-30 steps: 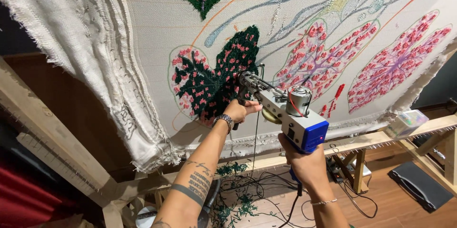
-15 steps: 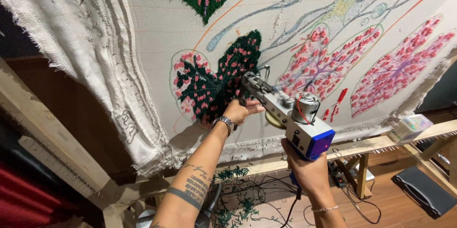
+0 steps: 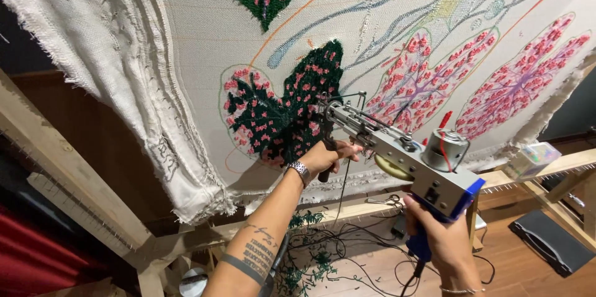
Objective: Using a tufting gun to create a rug on a large canvas frame.
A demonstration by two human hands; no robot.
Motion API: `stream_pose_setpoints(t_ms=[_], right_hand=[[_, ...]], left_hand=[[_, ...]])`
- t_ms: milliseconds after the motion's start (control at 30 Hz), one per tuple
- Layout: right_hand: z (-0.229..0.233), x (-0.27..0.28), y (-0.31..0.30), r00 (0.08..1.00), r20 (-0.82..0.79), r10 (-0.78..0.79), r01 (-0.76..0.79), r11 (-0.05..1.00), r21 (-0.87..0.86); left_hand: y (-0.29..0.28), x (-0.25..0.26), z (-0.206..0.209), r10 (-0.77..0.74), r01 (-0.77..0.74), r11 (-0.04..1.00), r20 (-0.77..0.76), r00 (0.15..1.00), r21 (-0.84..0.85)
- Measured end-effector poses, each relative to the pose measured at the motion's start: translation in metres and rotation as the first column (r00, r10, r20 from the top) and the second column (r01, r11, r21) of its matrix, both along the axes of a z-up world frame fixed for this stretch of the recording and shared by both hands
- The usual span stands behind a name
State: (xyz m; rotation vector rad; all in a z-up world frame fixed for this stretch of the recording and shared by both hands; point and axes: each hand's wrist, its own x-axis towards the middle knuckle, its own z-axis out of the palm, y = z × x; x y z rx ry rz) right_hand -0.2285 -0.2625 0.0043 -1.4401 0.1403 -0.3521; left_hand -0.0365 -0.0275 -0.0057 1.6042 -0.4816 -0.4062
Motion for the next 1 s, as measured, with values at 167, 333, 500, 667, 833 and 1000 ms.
stream_pose_setpoints(t_ms=[167, 333, 500, 667, 833, 1000], right_hand=[[0.01, -0.012, -0.003, 0.998, 0.036, 0.047, -0.048, 0.998, 0.032], [0.005, -0.013, -0.009, 0.998, 0.033, 0.047, -0.049, 0.998, 0.05], [0.004, -0.011, -0.009, 0.999, 0.029, 0.037, -0.037, 0.999, 0.028], [0.018, -0.009, 0.001, 0.997, 0.057, 0.05, -0.05, 0.999, -0.006], [0.012, -0.002, 0.0, 0.996, 0.049, 0.081, -0.08, 0.997, -0.008], [0.018, -0.002, 0.004, 0.998, 0.009, 0.067, -0.067, 0.998, -0.011]], left_hand=[[-0.009, -0.01, 0.008, 0.009, -0.01, 0.999, 0.015, 1.0, 0.052], [-0.012, -0.01, 0.007, 0.068, -0.083, 0.973, 0.075, 0.995, 0.215], [-0.013, 0.0, -0.007, 0.082, -0.09, 0.981, 0.056, 0.995, 0.172], [-0.012, -0.005, -0.003, 0.045, -0.046, 0.997, 0.013, 0.999, 0.067], [-0.01, -0.007, -0.002, 0.081, -0.078, 0.99, -0.019, 0.997, 0.116], [-0.008, -0.001, -0.009, 0.047, -0.046, 0.998, -0.024, 0.999, 0.051]])
